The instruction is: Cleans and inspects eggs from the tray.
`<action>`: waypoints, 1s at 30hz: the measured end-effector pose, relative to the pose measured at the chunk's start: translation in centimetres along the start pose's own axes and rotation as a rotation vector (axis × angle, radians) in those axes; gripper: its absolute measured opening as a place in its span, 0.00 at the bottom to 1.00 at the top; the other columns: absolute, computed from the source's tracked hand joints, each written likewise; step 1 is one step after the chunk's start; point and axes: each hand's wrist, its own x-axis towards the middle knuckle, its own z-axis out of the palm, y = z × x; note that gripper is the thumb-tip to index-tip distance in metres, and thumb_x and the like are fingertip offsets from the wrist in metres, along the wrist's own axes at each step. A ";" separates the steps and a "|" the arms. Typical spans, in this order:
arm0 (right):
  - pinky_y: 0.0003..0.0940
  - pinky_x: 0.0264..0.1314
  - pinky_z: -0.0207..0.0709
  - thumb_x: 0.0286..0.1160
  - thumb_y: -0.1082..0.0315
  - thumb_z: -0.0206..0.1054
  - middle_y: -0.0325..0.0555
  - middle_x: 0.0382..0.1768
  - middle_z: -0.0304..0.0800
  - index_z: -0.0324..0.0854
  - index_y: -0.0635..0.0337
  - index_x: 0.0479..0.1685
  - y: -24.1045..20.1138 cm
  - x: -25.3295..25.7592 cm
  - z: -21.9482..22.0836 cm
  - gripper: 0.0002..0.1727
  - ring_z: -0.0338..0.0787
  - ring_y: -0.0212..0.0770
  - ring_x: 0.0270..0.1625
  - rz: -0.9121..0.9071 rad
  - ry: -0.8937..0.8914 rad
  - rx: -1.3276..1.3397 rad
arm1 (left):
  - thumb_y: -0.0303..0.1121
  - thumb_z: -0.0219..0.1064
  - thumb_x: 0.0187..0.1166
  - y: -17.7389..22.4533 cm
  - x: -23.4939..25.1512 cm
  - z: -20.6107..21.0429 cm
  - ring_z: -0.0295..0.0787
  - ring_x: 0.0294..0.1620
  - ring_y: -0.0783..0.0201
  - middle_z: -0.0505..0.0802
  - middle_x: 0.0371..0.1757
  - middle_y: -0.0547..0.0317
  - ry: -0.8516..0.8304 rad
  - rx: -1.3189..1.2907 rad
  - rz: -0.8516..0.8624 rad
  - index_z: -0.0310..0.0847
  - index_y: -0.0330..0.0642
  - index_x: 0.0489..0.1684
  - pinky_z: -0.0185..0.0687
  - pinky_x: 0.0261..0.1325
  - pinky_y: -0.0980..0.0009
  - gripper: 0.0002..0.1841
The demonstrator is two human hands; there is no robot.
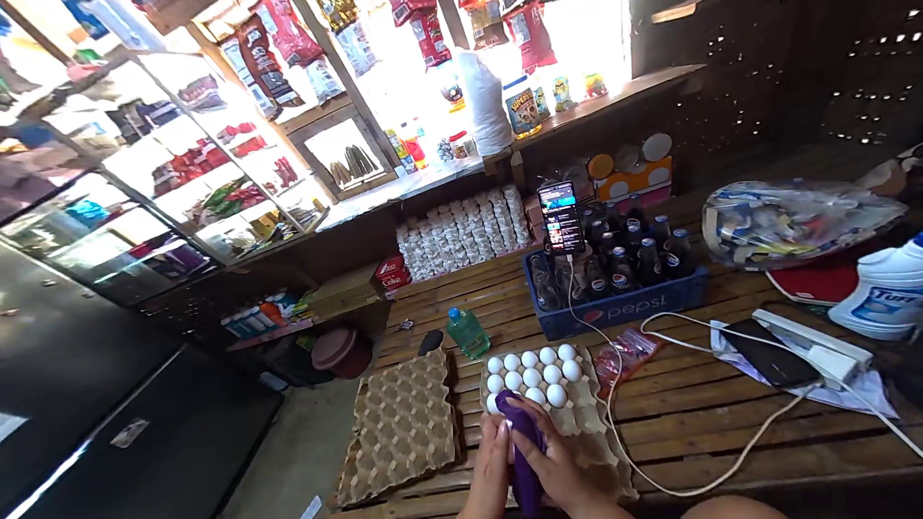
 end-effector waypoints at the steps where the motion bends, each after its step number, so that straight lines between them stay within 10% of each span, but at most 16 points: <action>1: 0.38 0.83 0.70 0.81 0.57 0.65 0.57 0.78 0.75 0.76 0.63 0.77 -0.1 0.0 0.0 0.28 0.75 0.40 0.80 0.039 -0.003 0.036 | 0.42 0.43 0.90 0.1 0.0 0.0 0.85 0.50 0.71 0.83 0.52 0.51 0.003 -0.012 0.004 0.67 0.26 0.65 0.85 0.55 0.70 0.24; 5: 0.43 0.85 0.68 0.81 0.59 0.65 0.60 0.81 0.72 0.74 0.62 0.80 0.0 -0.3 0.0 0.30 0.72 0.45 0.83 -0.042 -0.082 -0.051 | 0.50 0.36 0.92 0.7 0.4 -0.3 0.88 0.42 0.71 0.89 0.46 0.58 0.152 -0.158 -0.058 0.65 0.33 0.69 0.87 0.46 0.71 0.28; 12: 0.50 0.84 0.68 0.78 0.50 0.69 0.61 0.82 0.69 0.82 0.49 0.75 0.8 -0.2 0.0 0.27 0.70 0.51 0.85 -0.173 -0.082 -0.181 | 0.53 0.36 0.91 0.1 0.2 -0.5 0.83 0.62 0.68 0.83 0.64 0.44 0.034 -0.010 -0.049 0.60 0.25 0.76 0.81 0.68 0.65 0.35; 16: 0.41 0.82 0.70 0.79 0.55 0.68 0.58 0.78 0.75 0.80 0.59 0.74 0.5 0.0 -0.1 0.27 0.74 0.44 0.81 -0.005 0.014 -0.045 | 0.41 0.40 0.91 0.3 0.0 0.1 0.85 0.50 0.72 0.85 0.51 0.53 -0.006 -0.008 -0.071 0.67 0.28 0.67 0.85 0.56 0.70 0.23; 23: 0.51 0.85 0.66 0.78 0.57 0.69 0.64 0.83 0.67 0.80 0.53 0.77 0.3 -0.5 0.1 0.27 0.69 0.55 0.85 -0.143 -0.142 -0.221 | 0.50 0.29 0.95 0.8 0.8 -0.2 0.91 0.50 0.65 0.91 0.51 0.51 0.224 -0.239 -0.179 0.68 0.34 0.72 0.89 0.55 0.64 0.31; 30: 0.47 0.82 0.70 0.77 0.51 0.70 0.61 0.79 0.73 0.82 0.54 0.73 0.7 -0.2 -0.1 0.28 0.73 0.49 0.82 -0.118 -0.039 -0.130 | 0.48 0.39 0.91 0.3 0.1 -0.1 0.84 0.57 0.70 0.82 0.59 0.48 -0.015 -0.027 -0.075 0.60 0.27 0.73 0.84 0.62 0.68 0.29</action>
